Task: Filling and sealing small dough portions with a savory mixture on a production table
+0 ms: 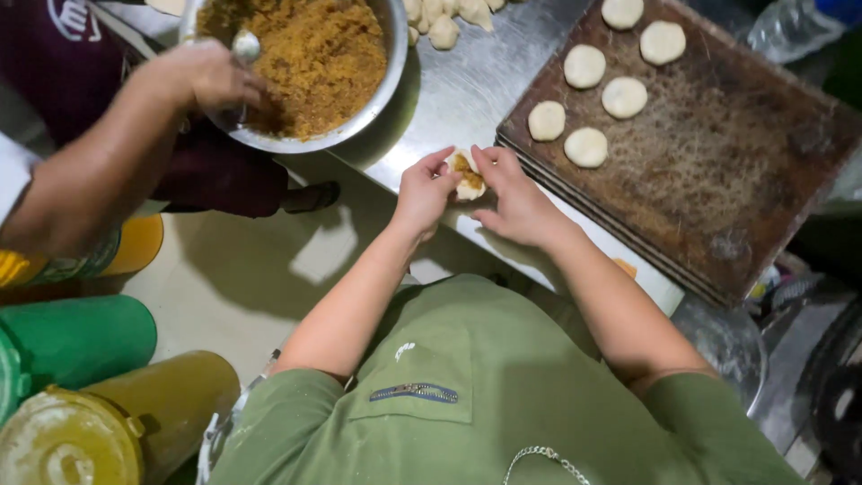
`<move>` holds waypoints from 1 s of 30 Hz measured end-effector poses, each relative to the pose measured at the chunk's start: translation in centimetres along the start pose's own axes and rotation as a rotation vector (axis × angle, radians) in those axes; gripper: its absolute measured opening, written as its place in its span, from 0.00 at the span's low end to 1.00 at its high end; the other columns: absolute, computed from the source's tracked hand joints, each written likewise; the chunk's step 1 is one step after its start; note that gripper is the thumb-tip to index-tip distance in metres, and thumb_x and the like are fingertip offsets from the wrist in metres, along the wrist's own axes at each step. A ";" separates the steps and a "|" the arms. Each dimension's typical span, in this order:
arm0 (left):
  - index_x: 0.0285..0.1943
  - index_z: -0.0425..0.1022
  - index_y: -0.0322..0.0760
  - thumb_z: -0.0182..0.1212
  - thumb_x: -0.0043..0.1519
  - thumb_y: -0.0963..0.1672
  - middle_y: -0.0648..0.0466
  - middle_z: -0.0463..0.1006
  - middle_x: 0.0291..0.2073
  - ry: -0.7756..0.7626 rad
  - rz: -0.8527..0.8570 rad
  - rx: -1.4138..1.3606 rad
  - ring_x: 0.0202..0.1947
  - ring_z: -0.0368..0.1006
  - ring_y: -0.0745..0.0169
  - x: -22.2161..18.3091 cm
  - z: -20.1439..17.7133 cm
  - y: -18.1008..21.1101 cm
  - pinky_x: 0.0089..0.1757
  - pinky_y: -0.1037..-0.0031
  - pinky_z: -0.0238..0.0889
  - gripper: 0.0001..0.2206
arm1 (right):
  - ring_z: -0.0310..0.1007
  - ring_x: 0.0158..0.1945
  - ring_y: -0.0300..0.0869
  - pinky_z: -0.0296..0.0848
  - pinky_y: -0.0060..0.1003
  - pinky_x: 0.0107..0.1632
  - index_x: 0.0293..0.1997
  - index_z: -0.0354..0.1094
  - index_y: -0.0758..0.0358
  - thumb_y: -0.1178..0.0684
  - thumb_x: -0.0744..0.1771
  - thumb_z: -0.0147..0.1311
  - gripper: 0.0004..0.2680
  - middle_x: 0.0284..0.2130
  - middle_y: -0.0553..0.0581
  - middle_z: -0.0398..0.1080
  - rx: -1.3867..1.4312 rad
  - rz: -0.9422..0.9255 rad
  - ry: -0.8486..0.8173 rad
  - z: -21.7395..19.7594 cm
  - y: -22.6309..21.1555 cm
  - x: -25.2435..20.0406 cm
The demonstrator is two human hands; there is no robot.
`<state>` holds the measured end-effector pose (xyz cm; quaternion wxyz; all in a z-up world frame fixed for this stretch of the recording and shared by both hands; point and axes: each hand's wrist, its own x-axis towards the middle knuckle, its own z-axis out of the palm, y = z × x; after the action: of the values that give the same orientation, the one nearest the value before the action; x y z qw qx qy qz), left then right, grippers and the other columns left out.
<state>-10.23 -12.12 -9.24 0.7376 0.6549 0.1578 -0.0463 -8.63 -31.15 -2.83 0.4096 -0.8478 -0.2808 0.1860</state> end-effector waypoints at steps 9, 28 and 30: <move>0.66 0.73 0.30 0.74 0.47 0.33 0.46 0.70 0.45 -0.333 0.093 -0.012 0.42 0.75 0.63 -0.2 -1.5 -1.8 0.44 0.72 0.76 0.34 | 0.76 0.47 0.54 0.75 0.44 0.48 0.54 0.78 0.57 0.53 0.68 0.63 0.09 0.45 0.58 0.71 -0.006 -0.096 0.552 4.2 5.2 -1.4; 0.61 0.70 0.34 0.56 0.67 0.43 0.41 0.73 0.40 -0.856 0.790 0.788 0.39 0.75 0.31 3.9 -4.9 -3.5 0.39 0.51 0.72 0.15 | 0.77 0.43 0.60 0.76 0.54 0.44 0.50 0.77 0.60 0.48 0.69 0.59 0.09 0.34 0.61 0.73 -0.351 0.539 0.645 11.6 0.3 -3.4; 0.49 0.79 0.38 0.59 0.66 0.46 0.47 0.74 0.35 -0.909 0.791 0.777 0.35 0.76 0.34 5.0 -3.2 -1.8 0.36 0.52 0.72 0.09 | 0.77 0.44 0.61 0.76 0.54 0.44 0.47 0.78 0.59 0.49 0.68 0.61 0.08 0.35 0.62 0.74 -0.284 0.482 0.693 11.2 2.2 -2.5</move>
<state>-6.53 -8.55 -12.72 0.4055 0.7943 -0.4420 -0.0965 -15.94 -27.17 -11.04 0.3039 -0.9492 0.0559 -0.0593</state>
